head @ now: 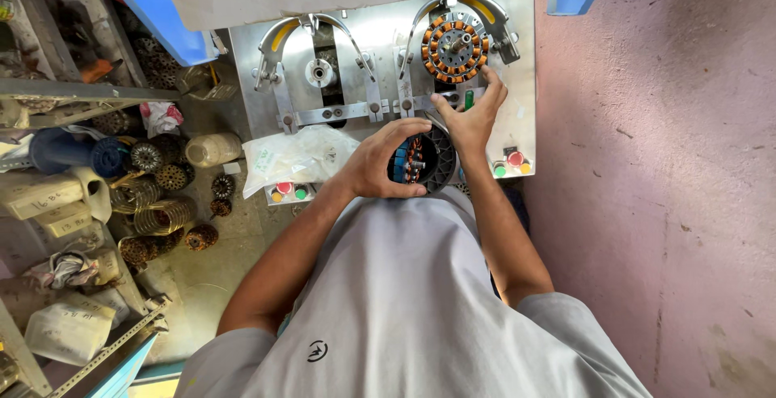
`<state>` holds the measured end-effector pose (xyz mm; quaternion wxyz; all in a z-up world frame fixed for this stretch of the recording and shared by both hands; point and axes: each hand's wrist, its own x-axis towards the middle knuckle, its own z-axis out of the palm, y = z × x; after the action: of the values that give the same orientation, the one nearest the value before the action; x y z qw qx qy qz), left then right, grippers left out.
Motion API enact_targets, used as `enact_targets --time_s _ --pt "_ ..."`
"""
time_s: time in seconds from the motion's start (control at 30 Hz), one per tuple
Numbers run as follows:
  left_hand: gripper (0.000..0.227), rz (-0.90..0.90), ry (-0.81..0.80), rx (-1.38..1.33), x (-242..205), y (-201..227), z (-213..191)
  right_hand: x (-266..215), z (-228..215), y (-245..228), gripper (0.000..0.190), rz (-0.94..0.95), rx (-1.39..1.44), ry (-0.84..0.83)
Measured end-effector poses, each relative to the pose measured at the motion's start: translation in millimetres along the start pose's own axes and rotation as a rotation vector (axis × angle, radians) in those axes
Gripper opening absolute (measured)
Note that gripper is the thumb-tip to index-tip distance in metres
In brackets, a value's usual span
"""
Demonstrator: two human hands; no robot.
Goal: The person inserts small white insulating pieces into the slots of a motor stator and uses a green-handled screwdriver to press them into place. The person repeats this process for multiple slots around the stator.
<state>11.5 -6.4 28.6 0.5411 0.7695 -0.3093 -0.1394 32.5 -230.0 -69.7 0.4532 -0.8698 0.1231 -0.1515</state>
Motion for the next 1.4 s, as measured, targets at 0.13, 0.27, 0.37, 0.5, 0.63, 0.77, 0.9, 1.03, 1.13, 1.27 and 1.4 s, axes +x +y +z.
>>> enact_targets --time_s 0.13,0.27,0.37,0.5,0.63,0.77,0.9,1.03,1.13,1.27,1.4 --pt "0.089 0.003 0.014 0.004 4.4 2.8 0.2 16.0 2.8 -7.1 0.108 0.089 0.111 -0.036" --pt "0.087 -0.002 0.019 -0.001 7.4 4.8 -1.6 29.4 15.7 -9.4 0.12 -0.058 -0.009 -0.004" --pt "0.086 -0.007 0.012 -0.01 9.3 5.8 -0.7 34.2 26.5 -6.9 0.121 -0.039 -0.03 0.031" --pt "0.086 -0.04 0.008 -0.006 10.7 7.6 -0.6 38.6 37.5 -1.1 0.118 -0.07 0.0 0.075" --pt "0.085 -0.064 -0.004 -0.006 13.2 8.6 -0.4 43.8 42.1 5.8 0.117 -0.073 -0.019 0.075" --pt "0.084 -0.073 -0.006 0.0 14.3 6.5 0.4 46.5 46.7 10.4 0.113 -0.081 -0.014 0.079" --pt "0.085 -0.037 0.007 -0.004 15.3 4.1 -0.2 49.8 48.1 10.6 0.112 -0.102 -0.004 0.092" --pt "0.086 -0.024 0.008 -0.002 13.6 3.8 -2.1 49.9 47.1 7.7 0.111 -0.092 -0.039 0.081" --pt "0.088 -0.024 0.013 0.019 12.1 2.4 -1.0 49.9 45.1 6.3 0.112 -0.1 -0.041 0.083" --pt "0.089 -0.032 0.013 0.02 8.3 0.8 -1.1 49.1 38.5 -0.2 0.111 -0.098 -0.05 0.037" --pt "0.093 -0.019 0.015 0.008 7.0 -0.6 -0.3 48.3 18.5 -6.0 0.103 -0.122 -0.08 0.005"
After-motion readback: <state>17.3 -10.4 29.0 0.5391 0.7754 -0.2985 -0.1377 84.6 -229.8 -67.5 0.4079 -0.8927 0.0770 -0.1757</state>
